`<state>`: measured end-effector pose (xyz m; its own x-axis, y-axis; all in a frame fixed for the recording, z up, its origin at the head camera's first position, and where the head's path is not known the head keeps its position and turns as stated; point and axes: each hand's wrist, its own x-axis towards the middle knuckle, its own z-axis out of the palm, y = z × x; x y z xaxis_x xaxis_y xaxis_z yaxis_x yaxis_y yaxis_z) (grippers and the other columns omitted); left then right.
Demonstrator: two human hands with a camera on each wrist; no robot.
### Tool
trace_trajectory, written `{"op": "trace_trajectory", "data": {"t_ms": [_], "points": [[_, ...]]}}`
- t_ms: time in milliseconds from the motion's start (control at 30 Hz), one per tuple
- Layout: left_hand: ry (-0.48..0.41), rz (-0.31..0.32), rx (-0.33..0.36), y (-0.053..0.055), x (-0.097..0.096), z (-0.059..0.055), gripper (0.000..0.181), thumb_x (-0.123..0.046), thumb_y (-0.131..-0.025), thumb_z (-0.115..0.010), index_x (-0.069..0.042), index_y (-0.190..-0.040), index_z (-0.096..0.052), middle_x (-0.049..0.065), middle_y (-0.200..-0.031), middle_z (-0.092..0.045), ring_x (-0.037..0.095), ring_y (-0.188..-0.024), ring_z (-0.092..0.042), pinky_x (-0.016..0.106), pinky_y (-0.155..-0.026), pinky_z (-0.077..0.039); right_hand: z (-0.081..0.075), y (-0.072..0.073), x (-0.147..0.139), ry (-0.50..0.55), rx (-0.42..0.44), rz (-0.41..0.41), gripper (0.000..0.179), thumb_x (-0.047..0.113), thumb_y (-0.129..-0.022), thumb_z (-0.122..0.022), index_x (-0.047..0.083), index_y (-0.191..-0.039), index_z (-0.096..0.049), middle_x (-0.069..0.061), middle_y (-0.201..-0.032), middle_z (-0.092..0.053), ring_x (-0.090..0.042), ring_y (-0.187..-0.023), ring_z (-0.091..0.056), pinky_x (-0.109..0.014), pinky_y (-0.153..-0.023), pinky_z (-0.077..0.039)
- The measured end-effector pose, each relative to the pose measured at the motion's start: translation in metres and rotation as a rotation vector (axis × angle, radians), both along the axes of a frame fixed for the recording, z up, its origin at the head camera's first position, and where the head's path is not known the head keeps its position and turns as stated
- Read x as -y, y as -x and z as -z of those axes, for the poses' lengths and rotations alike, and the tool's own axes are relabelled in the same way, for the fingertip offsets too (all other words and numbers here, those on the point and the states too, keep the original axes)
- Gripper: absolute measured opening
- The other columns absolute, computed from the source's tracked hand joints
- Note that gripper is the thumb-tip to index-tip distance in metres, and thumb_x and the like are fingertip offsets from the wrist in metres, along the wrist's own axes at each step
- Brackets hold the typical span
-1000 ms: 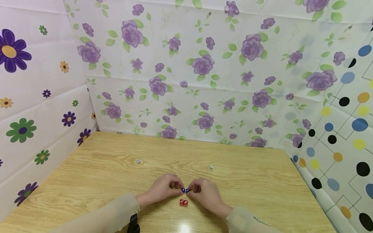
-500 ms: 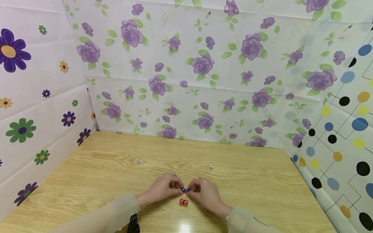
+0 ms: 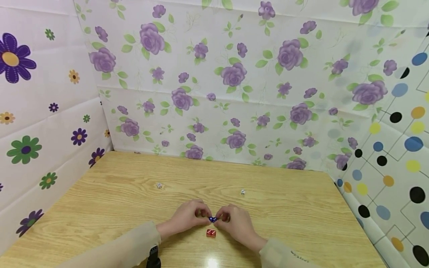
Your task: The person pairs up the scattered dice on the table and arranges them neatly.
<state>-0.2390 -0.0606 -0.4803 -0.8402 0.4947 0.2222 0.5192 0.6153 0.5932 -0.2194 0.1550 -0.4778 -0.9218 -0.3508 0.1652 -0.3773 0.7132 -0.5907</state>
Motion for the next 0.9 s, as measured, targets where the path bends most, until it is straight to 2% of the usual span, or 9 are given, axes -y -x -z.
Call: {"op": "trace_trajectory", "data": {"t_ms": [900], "points": [[0.022,-0.007,0.008,0.0001,0.0002,-0.0009,0.011,-0.029,-0.081,-0.082,-0.026,-0.087,-0.075,-0.01,-0.081,-0.063,0.001,-0.074,-0.053,0.018,-0.068,-0.037,-0.0015,-0.0003,0.0008,-0.01,0.018,0.01,0.01,0.026,-0.082,-0.081,0.028,-0.086,-0.072,0.01,-0.078,-0.061,-0.001,-0.065,-0.049,-0.019,-0.058,-0.042]]}}
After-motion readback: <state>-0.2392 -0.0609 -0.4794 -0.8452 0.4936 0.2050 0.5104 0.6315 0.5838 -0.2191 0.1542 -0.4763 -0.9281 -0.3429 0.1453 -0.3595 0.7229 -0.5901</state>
